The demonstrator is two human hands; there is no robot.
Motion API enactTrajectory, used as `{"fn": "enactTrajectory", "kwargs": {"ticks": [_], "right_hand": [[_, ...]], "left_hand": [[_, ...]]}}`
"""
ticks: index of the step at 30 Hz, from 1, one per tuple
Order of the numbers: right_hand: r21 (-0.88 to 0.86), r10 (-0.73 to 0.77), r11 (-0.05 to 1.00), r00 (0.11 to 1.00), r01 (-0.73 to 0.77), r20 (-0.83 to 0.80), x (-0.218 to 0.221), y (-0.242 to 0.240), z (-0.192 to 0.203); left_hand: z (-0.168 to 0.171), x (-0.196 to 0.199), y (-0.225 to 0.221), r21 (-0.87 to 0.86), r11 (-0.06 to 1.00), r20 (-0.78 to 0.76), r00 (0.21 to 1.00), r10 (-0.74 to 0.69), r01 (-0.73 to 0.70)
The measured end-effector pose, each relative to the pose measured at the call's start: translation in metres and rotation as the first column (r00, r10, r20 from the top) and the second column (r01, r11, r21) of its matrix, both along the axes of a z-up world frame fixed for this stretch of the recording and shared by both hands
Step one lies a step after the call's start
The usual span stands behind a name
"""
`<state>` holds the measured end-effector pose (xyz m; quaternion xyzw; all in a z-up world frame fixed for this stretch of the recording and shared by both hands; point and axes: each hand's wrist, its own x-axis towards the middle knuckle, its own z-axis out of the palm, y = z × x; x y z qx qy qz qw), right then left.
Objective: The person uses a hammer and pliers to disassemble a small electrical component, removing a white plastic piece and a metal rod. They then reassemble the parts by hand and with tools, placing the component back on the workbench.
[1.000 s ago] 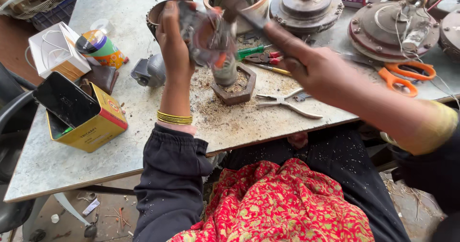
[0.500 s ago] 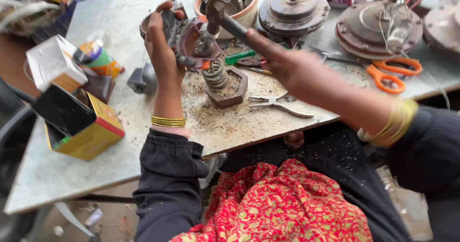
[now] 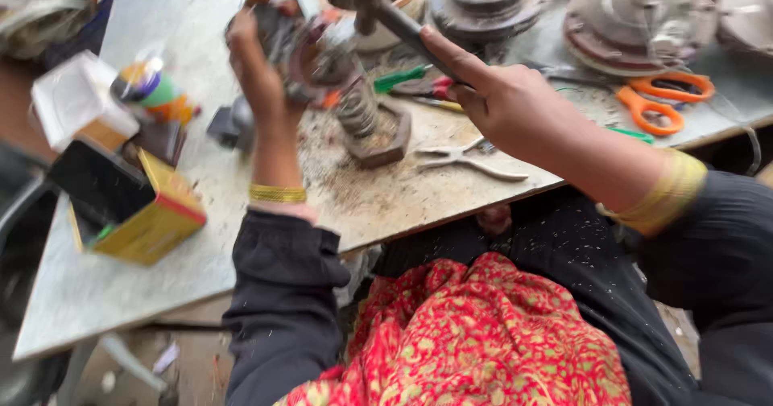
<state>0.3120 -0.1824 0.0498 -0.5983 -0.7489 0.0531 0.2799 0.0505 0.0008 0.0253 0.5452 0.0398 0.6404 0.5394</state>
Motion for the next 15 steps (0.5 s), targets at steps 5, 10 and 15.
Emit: {"fn": "enactTrajectory", "kwargs": {"ticks": [5, 10, 15], "right_hand": [[0.012, -0.031, 0.999, 0.994, 0.032, -0.109, 0.029, -0.025, 0.011], [-0.078, -0.134, 0.988, 0.99, 0.137, 0.035, 0.034, -0.019, -0.011], [-0.045, -0.161, 0.982, 0.932, 0.185, 0.325, 0.04, 0.004, -0.061]], "left_hand": [[-0.005, -0.004, 0.001, 0.03, 0.988, 0.021, 0.988, -0.151, 0.15], [-0.006, -0.021, 0.007, -0.019, 0.961, 0.042, 0.96, -0.275, 0.276], [-0.007, -0.04, 0.013, -0.129, 0.932, 0.084, 0.94, -0.33, 0.339]]}}
